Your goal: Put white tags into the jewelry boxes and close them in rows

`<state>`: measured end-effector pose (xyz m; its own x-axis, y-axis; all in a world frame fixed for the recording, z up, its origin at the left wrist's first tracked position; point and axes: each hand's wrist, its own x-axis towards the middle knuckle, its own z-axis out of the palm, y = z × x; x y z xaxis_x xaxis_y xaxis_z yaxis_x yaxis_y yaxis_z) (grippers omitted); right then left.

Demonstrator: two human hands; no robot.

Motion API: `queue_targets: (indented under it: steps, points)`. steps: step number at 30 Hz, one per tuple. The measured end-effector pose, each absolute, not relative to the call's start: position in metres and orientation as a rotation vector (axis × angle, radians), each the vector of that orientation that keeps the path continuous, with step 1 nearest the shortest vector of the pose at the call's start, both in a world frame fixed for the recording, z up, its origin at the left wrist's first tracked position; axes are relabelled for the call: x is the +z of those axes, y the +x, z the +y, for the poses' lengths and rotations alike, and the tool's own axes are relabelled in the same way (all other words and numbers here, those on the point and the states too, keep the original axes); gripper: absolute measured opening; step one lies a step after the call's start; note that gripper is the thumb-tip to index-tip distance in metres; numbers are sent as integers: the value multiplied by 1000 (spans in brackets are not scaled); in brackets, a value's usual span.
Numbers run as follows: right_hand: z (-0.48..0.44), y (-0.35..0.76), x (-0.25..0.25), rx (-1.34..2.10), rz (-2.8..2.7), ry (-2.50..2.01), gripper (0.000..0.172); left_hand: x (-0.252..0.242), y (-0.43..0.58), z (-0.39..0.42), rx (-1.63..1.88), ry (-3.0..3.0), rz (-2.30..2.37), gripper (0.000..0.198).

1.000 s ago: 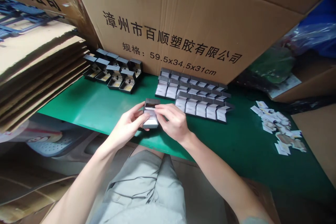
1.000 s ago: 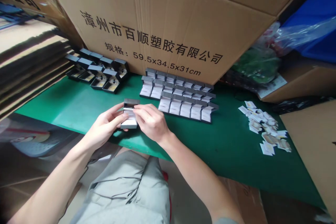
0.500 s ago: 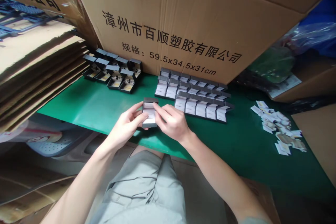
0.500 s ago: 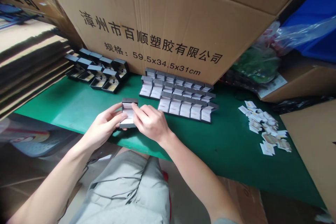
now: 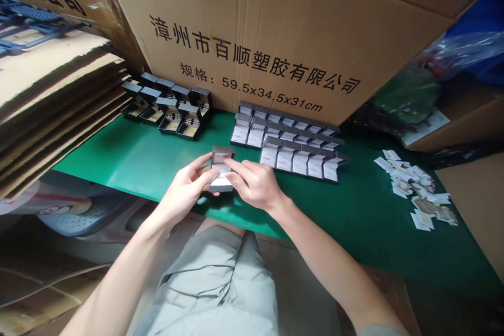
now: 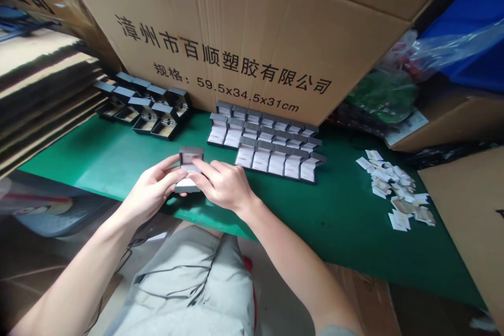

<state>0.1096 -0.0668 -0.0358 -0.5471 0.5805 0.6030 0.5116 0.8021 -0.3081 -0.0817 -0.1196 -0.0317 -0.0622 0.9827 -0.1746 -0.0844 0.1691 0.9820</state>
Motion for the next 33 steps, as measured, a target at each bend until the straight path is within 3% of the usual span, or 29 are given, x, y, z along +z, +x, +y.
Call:
queue_targets:
  steps: [3, 14, 33]
  points:
    - [-66, 110, -36, 152, -2273, -816, 48, -30, -81, -120, 1145, 1001, 1257, 67]
    - [-69, 108, -37, 273, -2232, -918, 40, -24, -81, -120, 1105, 1020, 1250, 83]
    - [-70, 107, -34, 548, -2294, -810, 32, -32, -86, -121, 1056, 1185, 1381, 76]
